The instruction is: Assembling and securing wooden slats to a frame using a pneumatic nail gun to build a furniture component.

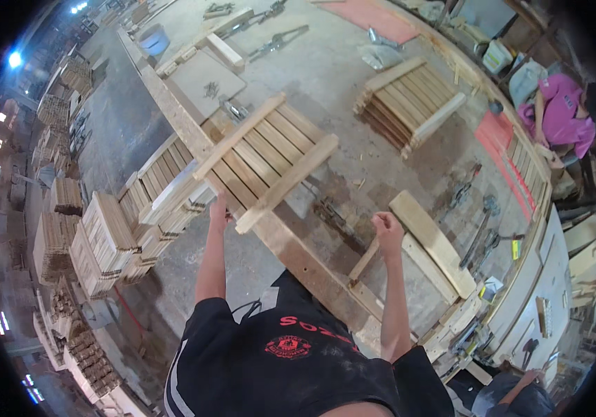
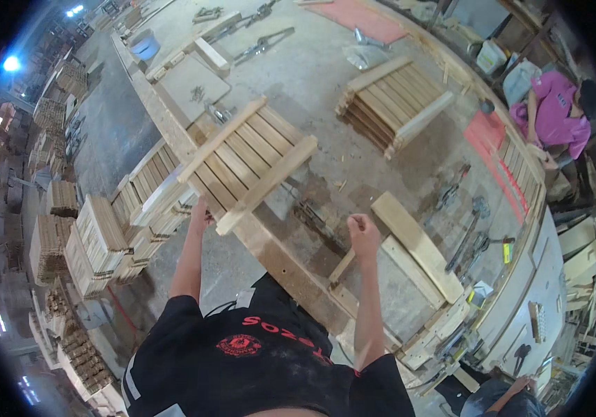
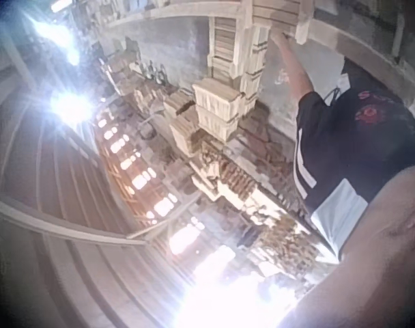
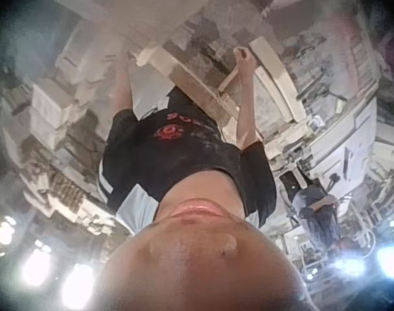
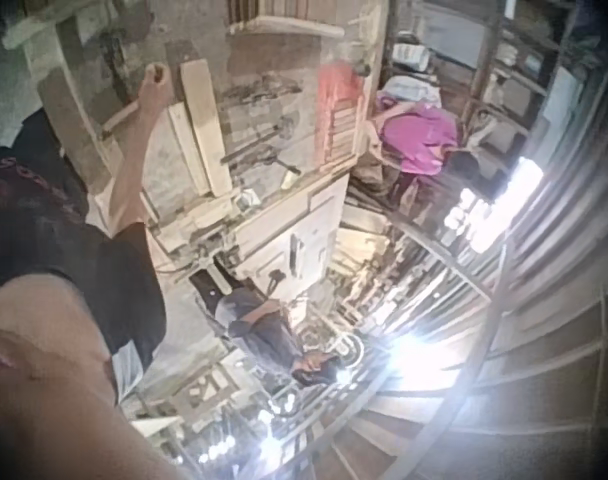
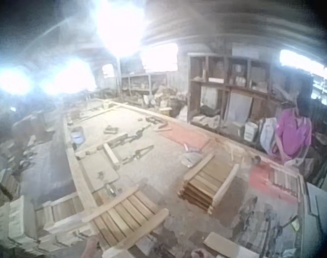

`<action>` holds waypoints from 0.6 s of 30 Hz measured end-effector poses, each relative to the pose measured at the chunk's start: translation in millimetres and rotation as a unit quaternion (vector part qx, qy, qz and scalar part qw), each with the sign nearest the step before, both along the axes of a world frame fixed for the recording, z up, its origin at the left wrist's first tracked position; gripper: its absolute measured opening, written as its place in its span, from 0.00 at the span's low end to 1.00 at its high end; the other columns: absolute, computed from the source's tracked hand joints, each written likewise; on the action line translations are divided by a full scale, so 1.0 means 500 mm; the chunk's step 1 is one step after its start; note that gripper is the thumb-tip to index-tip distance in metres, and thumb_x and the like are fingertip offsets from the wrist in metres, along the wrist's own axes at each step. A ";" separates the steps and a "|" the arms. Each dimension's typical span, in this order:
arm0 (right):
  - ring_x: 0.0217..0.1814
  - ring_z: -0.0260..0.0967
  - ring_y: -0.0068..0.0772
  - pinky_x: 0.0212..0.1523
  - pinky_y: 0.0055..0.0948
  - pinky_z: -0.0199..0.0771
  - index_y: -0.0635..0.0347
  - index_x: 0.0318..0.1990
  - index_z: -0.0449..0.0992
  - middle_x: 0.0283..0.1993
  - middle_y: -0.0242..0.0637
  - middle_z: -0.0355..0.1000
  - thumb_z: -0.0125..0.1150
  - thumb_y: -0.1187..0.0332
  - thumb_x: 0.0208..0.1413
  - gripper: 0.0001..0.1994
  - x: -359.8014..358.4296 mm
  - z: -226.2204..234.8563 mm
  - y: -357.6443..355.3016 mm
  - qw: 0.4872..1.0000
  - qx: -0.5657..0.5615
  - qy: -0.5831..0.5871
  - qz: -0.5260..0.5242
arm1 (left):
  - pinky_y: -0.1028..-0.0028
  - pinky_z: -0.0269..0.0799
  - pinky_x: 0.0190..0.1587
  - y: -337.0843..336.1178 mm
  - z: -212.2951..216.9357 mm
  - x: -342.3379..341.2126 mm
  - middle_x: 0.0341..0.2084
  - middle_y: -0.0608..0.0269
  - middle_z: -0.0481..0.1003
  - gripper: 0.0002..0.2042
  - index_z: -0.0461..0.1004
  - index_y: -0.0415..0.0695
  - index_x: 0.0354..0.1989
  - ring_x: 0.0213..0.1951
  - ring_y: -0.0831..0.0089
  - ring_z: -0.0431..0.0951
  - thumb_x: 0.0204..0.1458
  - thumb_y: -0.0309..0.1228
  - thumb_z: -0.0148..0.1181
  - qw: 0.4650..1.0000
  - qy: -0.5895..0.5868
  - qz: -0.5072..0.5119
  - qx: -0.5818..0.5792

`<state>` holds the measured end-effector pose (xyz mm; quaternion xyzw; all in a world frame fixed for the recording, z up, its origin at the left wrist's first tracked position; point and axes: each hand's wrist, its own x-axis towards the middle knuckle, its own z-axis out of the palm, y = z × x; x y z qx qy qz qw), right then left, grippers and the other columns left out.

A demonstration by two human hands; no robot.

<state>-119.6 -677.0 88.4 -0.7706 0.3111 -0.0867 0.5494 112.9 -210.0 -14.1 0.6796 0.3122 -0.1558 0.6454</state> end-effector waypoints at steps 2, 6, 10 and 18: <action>0.35 0.76 0.30 0.41 0.29 0.74 0.62 0.40 0.79 0.33 0.38 0.78 0.61 0.61 0.55 0.13 0.087 0.033 0.014 0.998 -0.019 -0.055 0.011 | 0.66 0.63 0.13 -0.050 0.021 0.002 0.25 0.56 0.73 0.30 0.72 0.35 0.37 0.18 0.65 0.74 0.51 0.58 0.57 0.998 0.015 0.031 0.048; 0.45 0.75 0.40 0.49 0.34 0.72 0.62 0.46 0.77 0.43 0.45 0.77 0.62 0.60 0.53 0.17 0.332 0.099 0.074 0.981 -0.155 -0.016 0.112 | 0.63 0.74 0.26 -0.022 -0.013 0.036 0.36 0.48 0.76 0.35 0.71 0.28 0.45 0.32 0.61 0.80 0.48 0.55 0.63 0.998 0.013 0.036 0.056; 0.55 0.69 0.51 0.55 0.42 0.69 0.60 0.51 0.74 0.53 0.50 0.73 0.63 0.55 0.51 0.24 0.573 0.010 0.138 0.908 -0.372 0.006 0.192 | 0.66 0.76 0.37 0.032 -0.105 0.039 0.42 0.45 0.75 0.39 0.68 0.26 0.51 0.40 0.62 0.79 0.47 0.55 0.65 0.986 -0.120 0.096 0.066; 0.50 0.73 0.53 0.49 0.42 0.72 0.67 0.48 0.75 0.45 0.54 0.76 0.60 0.45 0.52 0.30 0.794 -0.074 0.115 0.898 -0.250 0.196 0.303 | 0.71 0.72 0.35 0.022 0.051 0.064 0.34 0.55 0.77 0.30 0.69 0.34 0.45 0.34 0.71 0.77 0.50 0.53 0.64 0.997 0.066 -0.016 0.031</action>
